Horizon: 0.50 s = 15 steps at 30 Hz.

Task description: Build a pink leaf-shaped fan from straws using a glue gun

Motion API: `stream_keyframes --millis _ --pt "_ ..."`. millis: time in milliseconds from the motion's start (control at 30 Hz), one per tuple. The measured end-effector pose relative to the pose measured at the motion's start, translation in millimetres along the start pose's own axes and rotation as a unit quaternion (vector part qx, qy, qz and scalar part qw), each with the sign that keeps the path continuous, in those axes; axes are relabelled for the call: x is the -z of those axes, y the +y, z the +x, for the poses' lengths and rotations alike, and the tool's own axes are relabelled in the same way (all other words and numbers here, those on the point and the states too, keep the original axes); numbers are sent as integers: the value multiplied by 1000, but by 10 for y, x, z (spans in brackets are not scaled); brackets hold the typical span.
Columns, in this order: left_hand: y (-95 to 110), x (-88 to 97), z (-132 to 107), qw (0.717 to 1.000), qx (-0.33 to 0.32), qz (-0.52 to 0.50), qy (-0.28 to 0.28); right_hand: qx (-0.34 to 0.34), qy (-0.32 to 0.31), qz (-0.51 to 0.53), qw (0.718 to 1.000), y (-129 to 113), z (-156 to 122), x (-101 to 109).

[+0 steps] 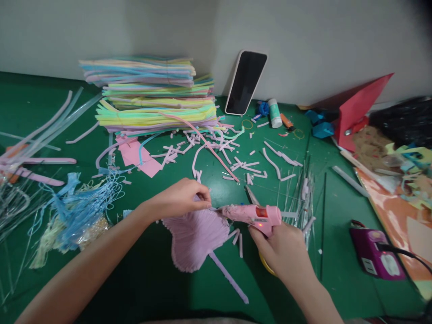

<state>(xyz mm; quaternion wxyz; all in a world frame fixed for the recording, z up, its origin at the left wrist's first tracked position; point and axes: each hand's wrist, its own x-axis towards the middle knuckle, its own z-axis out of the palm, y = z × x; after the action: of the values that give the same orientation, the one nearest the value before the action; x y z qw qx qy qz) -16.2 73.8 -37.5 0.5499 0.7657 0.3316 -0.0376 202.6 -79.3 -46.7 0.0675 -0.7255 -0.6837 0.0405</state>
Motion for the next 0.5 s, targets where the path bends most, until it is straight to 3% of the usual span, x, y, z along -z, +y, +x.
stream_keyframes --millis 500 --pt "5 -1 2 1000 0 6 -1 -38 -29 8 999 30 -59 4"
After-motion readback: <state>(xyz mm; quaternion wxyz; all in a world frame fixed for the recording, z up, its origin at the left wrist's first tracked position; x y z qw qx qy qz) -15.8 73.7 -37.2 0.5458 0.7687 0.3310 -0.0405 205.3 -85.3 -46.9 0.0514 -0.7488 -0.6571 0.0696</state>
